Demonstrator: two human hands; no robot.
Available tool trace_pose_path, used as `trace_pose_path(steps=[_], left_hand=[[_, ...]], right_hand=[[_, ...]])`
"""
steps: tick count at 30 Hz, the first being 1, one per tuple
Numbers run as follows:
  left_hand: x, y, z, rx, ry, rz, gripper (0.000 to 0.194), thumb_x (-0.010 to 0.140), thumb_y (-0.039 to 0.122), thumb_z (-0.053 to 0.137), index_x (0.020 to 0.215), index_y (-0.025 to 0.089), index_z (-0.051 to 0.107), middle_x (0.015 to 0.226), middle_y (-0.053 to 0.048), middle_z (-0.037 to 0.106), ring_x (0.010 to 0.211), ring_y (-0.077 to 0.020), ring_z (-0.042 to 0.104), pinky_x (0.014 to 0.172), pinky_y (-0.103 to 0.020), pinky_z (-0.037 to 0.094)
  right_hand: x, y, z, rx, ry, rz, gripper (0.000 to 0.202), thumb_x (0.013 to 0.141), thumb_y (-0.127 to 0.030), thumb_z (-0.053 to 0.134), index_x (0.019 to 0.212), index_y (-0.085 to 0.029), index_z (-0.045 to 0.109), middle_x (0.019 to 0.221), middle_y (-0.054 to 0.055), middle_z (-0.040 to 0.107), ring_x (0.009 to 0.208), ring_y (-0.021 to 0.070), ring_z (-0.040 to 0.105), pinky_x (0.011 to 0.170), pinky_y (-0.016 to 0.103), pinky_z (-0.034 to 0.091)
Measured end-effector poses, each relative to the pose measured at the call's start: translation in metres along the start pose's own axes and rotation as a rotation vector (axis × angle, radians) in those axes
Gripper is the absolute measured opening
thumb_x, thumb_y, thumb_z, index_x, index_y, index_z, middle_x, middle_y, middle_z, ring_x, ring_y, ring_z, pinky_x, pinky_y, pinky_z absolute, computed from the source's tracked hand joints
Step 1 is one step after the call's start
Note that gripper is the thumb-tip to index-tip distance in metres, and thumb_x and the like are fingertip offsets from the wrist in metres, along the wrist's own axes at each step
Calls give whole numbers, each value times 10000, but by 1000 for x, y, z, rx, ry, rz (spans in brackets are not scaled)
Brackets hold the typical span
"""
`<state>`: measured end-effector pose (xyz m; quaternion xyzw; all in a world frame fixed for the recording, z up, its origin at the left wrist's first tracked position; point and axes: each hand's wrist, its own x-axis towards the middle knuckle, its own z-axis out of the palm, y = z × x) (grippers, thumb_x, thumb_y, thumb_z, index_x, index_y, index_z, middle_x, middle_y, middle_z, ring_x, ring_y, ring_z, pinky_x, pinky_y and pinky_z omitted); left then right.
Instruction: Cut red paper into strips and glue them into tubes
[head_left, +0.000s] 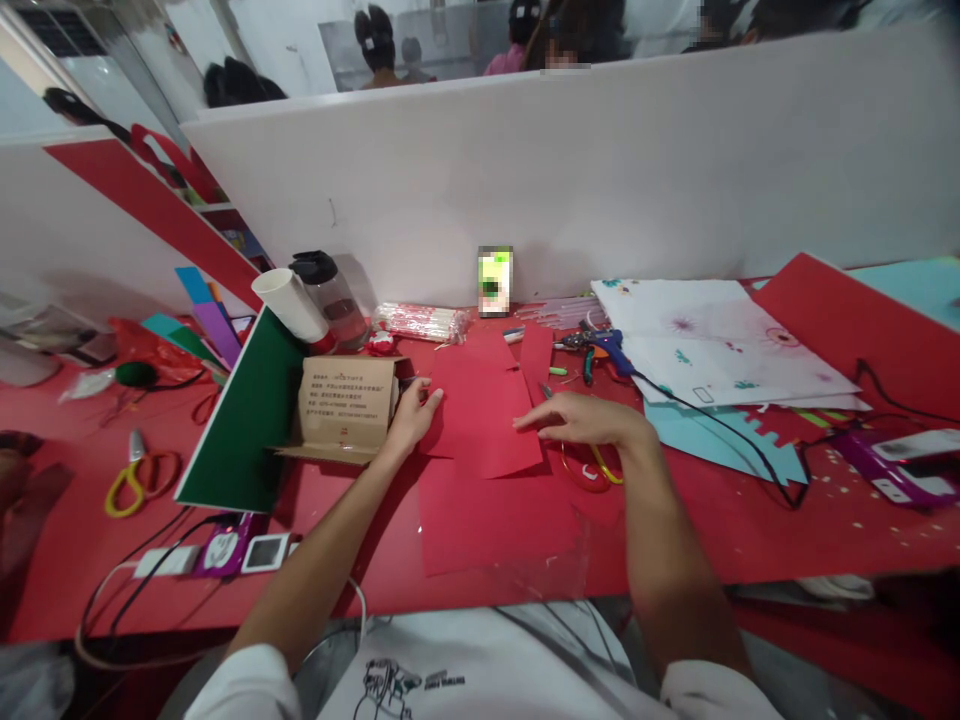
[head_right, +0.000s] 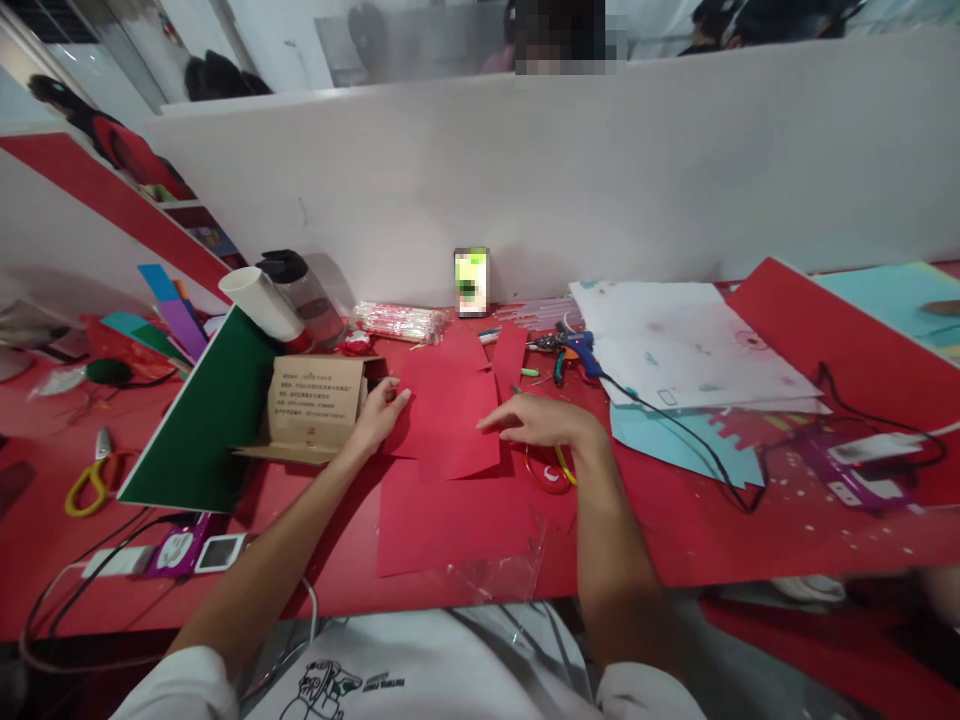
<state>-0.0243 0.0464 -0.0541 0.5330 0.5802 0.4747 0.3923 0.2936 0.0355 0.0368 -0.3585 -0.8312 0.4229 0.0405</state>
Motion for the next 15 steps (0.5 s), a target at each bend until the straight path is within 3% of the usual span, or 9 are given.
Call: trace_pose_path(steps=[4,8,11,13,15], left_hand=[[-4,3,0,35,-23,-2,357,796,280,771,1116,183,644,1122,-99,720,1098,-251,673,995,-395,515],[-8,9,0,72,-160,45,477,775,206,755,1229,180,608,1225,-136,710,1140,-271,674,1046,-445,501],[-10,15,-1,107,-228,122,460,798,168,694,1246,174,592,1264,-134,703,1159,-250,672,1107,-448,466],[-10,19,-3,109,-238,164,458,817,167,663,1267,174,583,1305,-130,686,1189,-238,660,1130,-436,451],[-11,23,-6,107,-263,184,473,837,185,645,1304,178,570,1362,-133,656,1247,-240,634,1142,-426,443]], right_hand=[[2,-3,4,-17,-40,20,461,868,-128,630,1298,-253,743,1393,48,689,1302,239,650,1079,328,513],[0,-13,8,-8,-83,12,503,839,-90,620,1311,-218,739,1413,85,678,1303,259,644,1032,310,529],[-6,-19,6,76,-113,29,528,862,-167,647,1385,-230,685,1356,97,715,1021,229,759,821,292,595],[-9,-19,3,182,0,75,486,910,-306,655,1392,-245,666,1267,100,752,787,188,761,672,290,598],[-9,-17,2,246,315,77,447,943,-433,630,1344,-240,676,1192,108,765,790,198,749,673,319,608]])
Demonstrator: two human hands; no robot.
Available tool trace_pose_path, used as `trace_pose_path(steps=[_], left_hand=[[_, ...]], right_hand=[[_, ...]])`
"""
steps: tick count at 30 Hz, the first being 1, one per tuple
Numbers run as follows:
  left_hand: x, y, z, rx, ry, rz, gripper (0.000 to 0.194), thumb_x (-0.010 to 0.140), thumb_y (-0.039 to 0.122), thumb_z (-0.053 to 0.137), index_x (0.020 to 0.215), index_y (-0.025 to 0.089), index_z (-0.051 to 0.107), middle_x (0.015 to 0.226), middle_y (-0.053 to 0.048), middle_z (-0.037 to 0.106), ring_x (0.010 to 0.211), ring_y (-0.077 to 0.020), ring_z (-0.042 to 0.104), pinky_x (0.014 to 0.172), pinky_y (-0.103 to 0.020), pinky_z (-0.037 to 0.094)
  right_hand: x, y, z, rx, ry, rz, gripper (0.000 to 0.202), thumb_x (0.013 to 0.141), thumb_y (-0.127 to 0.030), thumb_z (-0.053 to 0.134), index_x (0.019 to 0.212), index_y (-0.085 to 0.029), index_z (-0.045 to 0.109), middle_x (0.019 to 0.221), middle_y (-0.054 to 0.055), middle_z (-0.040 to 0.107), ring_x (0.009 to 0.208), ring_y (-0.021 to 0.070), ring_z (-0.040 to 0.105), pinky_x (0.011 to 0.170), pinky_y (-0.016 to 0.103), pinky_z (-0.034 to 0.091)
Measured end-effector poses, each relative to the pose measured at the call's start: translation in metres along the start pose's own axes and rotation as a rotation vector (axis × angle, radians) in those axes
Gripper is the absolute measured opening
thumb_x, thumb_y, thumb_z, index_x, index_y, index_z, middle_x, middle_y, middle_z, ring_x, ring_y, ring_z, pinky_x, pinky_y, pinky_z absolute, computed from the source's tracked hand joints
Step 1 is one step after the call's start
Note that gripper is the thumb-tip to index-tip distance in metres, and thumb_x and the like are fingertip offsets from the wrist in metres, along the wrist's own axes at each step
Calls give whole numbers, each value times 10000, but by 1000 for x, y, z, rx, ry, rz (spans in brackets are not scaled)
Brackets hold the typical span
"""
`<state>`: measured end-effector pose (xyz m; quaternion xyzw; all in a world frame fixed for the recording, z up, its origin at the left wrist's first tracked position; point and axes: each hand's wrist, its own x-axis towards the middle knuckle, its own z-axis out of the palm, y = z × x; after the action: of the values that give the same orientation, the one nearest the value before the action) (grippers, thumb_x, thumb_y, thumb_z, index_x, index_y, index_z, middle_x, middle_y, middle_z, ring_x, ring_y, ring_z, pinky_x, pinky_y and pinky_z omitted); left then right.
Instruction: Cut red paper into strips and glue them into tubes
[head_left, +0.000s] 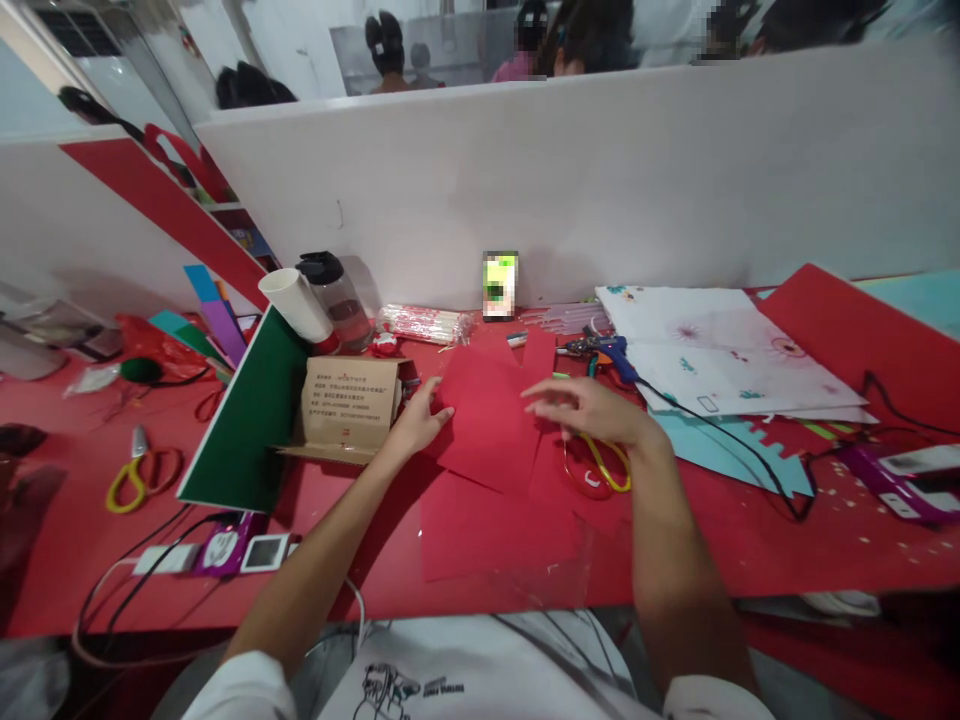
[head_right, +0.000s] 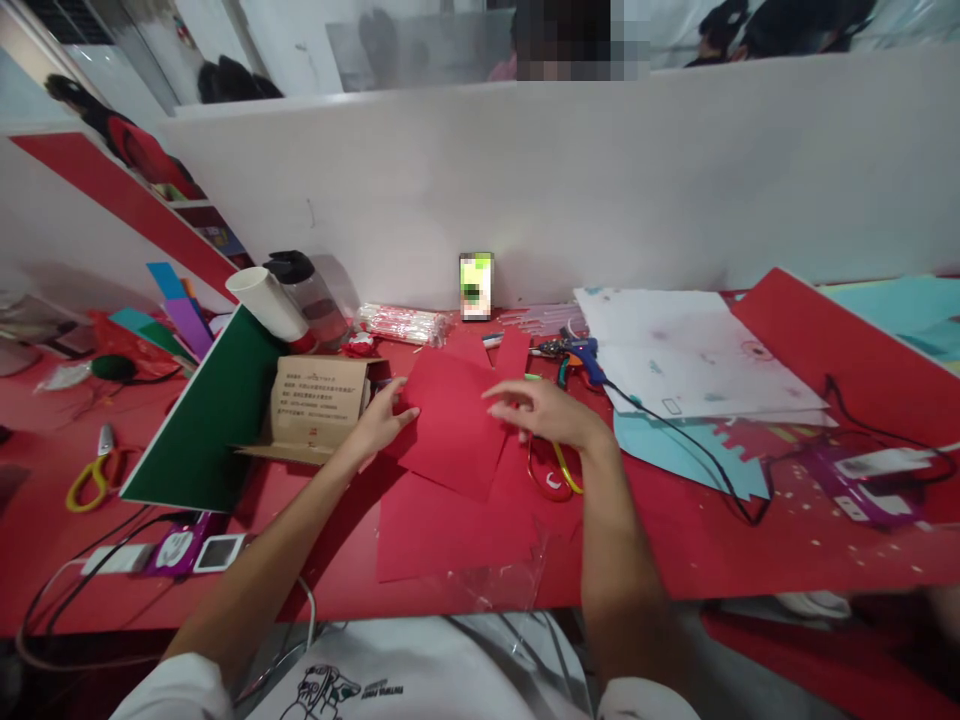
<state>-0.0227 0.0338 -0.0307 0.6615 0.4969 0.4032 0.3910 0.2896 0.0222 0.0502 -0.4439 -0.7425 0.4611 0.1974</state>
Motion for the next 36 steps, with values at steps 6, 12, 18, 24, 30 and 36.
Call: trace_pose_path(steps=[6,12,18,24,30,36], left_hand=[[-12,16,-5,100,-195,-14,594,842,252,694,1410,195,532,1448,-140,608,1362,-293,565,1168,-442,416],[-13,24,-3,129,-240,-25,495,873,267,678,1353,204,574,1390,-141,647,1307,-284,611,1109,-417,470],[-17,23,-1,377,-19,1,452,892,189,650,1340,235,609,1336,-111,689,1268,-300,634,1102,-436,467],[-29,23,-6,642,-39,0,435,923,83,541,1309,238,666,1177,-130,745,1122,-295,696,997,-380,495],[-31,28,-9,864,-82,-35,477,962,94,470,1415,185,590,1185,-166,702,997,-265,711,904,-343,515],[-31,43,-9,955,-165,-89,462,898,-10,426,1253,167,663,1085,-151,707,933,-263,710,837,-327,506]], right_hand=[[20,15,15,-30,328,-141,676,869,-472,739,1481,-270,537,1382,133,672,1249,306,656,1022,499,550],[36,19,28,-41,105,-102,519,882,-430,730,1354,-221,681,1351,126,710,1264,332,652,1091,488,504],[36,34,25,-51,340,57,658,885,-426,732,1464,-153,578,1387,200,671,1284,348,636,1089,518,487],[26,33,42,-142,238,82,734,931,-342,663,1596,-206,384,1590,208,476,1336,342,602,1088,487,489],[22,17,51,-290,128,18,804,900,-234,675,1621,-280,323,1573,138,517,1327,296,603,1181,505,373],[22,21,47,-452,-20,90,903,907,-362,710,1666,-230,240,1195,124,756,1177,329,687,1205,514,314]])
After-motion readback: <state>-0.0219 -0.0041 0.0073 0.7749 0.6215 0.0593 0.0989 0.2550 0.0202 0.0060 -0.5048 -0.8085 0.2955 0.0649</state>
